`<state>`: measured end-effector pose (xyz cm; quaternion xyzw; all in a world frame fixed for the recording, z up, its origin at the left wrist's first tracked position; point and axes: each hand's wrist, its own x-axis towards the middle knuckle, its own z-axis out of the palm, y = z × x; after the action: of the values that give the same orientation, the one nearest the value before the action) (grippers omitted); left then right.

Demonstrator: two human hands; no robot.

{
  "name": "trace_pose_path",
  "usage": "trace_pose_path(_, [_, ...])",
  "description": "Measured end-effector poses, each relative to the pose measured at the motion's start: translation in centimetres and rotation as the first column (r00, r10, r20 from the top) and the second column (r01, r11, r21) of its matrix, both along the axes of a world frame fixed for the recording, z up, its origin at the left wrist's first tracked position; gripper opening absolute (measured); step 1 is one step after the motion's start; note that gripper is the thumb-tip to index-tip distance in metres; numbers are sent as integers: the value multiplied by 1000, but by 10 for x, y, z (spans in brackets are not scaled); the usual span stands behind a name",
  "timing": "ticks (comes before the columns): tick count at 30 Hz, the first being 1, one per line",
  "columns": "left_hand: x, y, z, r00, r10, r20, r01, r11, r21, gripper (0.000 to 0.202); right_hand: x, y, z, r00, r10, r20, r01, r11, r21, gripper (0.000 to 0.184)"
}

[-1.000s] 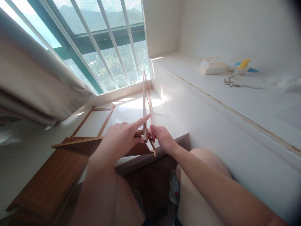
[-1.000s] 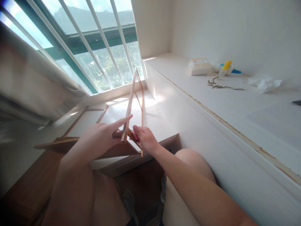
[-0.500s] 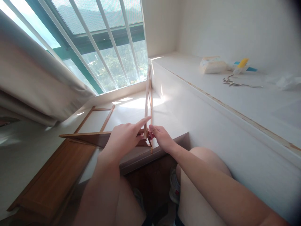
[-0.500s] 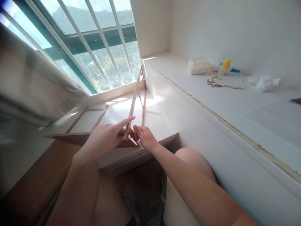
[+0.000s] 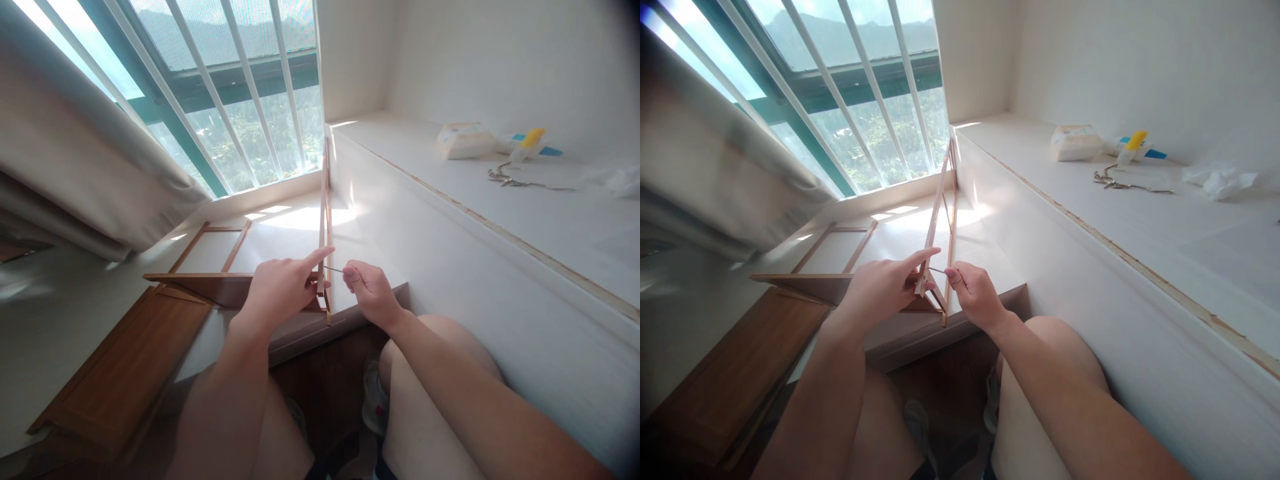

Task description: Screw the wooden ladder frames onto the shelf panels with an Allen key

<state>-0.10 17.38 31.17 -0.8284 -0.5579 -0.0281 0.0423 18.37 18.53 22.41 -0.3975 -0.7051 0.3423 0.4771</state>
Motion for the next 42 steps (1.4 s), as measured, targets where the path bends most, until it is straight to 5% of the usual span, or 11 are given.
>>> trace_pose_path(31, [5,0,-1,999,2,-33,-2,1000,-26,64,15,0,12,990,89,114,-105,983,148,38])
trace_pose_path(42, [8,-1,-2,998,13,-57,-13,1000,4,58,3,-10,13,989,62,-138,-76,992,-99,53])
